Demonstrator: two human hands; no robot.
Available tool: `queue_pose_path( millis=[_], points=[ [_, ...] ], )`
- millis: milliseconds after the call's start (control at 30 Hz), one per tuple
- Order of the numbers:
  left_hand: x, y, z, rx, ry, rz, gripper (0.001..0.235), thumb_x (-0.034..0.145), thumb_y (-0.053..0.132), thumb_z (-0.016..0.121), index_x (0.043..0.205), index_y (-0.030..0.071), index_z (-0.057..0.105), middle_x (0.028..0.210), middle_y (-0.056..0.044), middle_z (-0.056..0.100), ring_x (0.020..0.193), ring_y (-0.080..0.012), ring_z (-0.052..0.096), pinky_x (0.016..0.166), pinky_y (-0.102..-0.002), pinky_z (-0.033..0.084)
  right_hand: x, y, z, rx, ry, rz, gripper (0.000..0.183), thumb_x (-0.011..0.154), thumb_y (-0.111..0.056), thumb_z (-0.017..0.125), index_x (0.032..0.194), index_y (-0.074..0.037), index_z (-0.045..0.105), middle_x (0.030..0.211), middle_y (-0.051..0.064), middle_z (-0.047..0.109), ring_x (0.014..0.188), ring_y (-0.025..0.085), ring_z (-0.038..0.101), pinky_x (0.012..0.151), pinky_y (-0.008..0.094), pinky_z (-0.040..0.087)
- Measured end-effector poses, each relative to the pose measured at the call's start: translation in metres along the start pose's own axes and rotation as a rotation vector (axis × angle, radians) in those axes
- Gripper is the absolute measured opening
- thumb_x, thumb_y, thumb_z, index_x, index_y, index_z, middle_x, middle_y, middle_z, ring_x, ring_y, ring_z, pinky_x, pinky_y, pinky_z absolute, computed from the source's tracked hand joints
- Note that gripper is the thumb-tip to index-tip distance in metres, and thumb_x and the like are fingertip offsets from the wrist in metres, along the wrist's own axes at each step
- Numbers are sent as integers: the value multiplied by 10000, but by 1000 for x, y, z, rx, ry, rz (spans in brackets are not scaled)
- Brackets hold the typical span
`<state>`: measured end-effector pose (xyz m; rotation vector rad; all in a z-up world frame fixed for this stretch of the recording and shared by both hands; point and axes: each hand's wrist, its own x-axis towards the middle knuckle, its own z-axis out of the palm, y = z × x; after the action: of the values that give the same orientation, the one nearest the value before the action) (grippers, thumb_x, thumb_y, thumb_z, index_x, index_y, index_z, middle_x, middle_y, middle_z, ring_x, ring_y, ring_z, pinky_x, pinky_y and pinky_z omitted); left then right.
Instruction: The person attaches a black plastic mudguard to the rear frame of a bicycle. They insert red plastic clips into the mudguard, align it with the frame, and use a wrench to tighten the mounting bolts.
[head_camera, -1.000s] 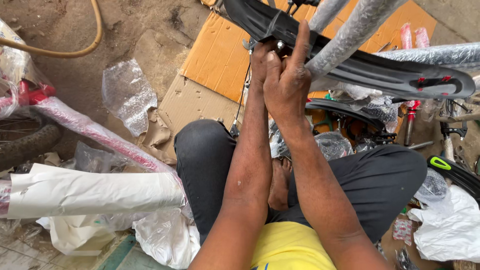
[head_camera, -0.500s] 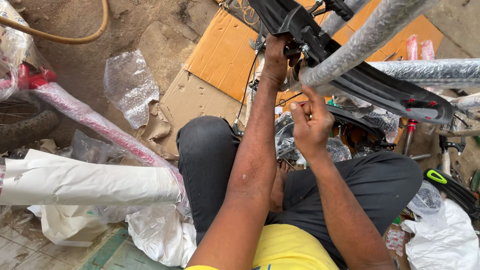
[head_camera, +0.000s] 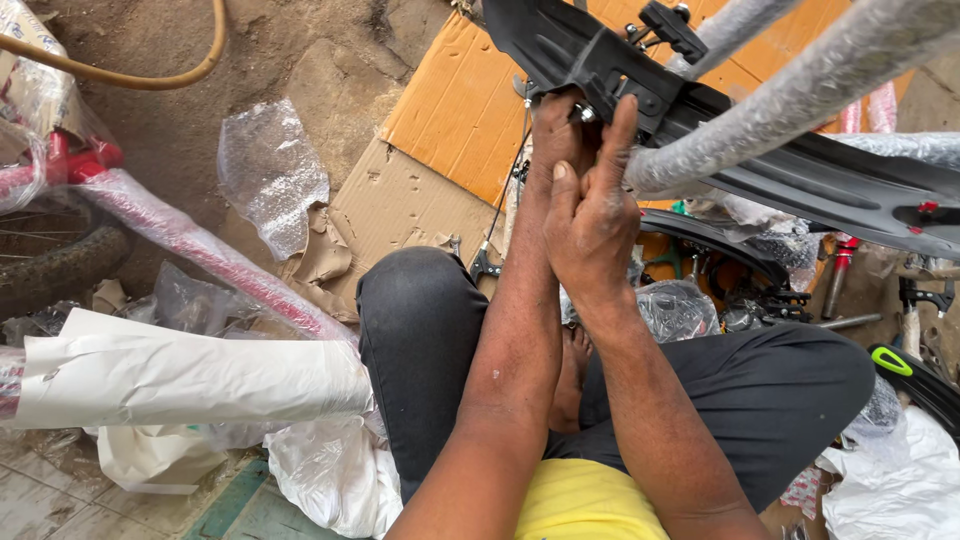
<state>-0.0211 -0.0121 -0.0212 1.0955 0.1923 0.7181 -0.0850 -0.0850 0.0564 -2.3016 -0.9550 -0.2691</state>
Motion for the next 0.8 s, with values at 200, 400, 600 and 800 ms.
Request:
queue_pose_path(
  millis=[200,400,600,800],
  points=[
    [28,-42,-1,-41,6,38,198,977,123,556,925,-29,673,799,-98,668,590,-161,672,493,-306,576,-3,7,-5,-57,-15,160,869,1142,-75,630,1692,-100,-42,632,-71,460,519,57,504,501,240,407],
    [24,-54,3,-566,-19,-259,245,993,87,489,916,-56,672,795,-111,663,546,-182,659,466,-326,567,-5,9,-14,34,-44,79,849,1139,-49,642,1669,-98,-19,627,-75,440,538,31,487,541,194,412],
    [4,-54,11,-272,17,-127,168,988,21,549,969,-81,681,860,-176,699,638,-219,705,570,-345,615,-42,27,-26,227,-12,61,554,1048,-17,683,1540,10,428,660,-54,396,554,37,392,550,212,339],
    [6,-64,4,368,89,93,242,1015,83,500,1068,1,722,1092,-108,718,1007,-207,720,893,-375,626,-67,62,-39,563,-41,607,218,966,0,675,1183,19,659,726,-30,557,550,5,447,472,194,366]
  ],
)
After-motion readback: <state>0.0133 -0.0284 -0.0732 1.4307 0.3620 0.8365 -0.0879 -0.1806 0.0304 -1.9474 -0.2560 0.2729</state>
